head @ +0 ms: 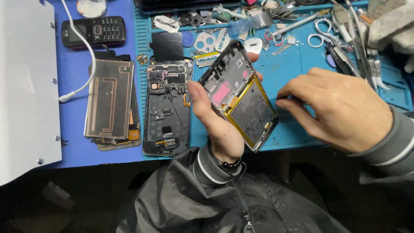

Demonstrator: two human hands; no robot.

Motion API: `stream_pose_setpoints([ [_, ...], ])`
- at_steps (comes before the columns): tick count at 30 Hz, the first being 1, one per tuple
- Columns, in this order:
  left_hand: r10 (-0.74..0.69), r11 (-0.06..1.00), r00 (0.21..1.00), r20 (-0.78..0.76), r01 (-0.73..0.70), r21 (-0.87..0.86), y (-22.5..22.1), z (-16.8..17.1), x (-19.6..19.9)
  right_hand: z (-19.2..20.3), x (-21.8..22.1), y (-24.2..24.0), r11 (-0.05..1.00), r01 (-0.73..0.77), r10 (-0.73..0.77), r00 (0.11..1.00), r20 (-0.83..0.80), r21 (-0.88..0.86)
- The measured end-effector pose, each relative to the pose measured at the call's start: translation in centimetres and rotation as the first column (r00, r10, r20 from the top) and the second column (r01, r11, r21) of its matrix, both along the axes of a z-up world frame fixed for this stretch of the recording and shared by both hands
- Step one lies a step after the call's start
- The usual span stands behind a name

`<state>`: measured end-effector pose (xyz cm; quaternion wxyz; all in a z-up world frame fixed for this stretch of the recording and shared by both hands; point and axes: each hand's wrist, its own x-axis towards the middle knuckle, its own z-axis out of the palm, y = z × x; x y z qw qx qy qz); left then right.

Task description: The person repairs a disassembled smartphone at a workbench, using a pry tool to work around the battery and pull the battery out of the phone frame, then continues prying adhesive from the battery and frame while holding the phone.

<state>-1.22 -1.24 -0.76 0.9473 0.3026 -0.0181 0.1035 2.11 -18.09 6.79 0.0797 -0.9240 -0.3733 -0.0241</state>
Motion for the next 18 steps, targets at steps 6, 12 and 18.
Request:
stream_pose_setpoints([
  [6, -0.007, 1.000, 1.000, 0.029, 0.007, -0.018, 0.1, 0.9, 0.1, -1.2, 0.1, -0.2, 0.988, -0.058, 0.069, 0.995, -0.076, 0.143],
  [12, -0.027, 0.998, 0.999, 0.021, 0.028, -0.061, -0.1, 0.6, 0.2, -2.8, -0.8, -0.3, 0.955, -0.016, 0.031, 0.998, -0.045, 0.297],
  [18, -0.079, 0.991, 0.996, -0.048, 0.073, -0.108, 0.3, 0.8, 0.4, -3.7, -1.5, -0.2, 0.936, 0.032, -0.002, 0.996, -0.086, 0.349],
])
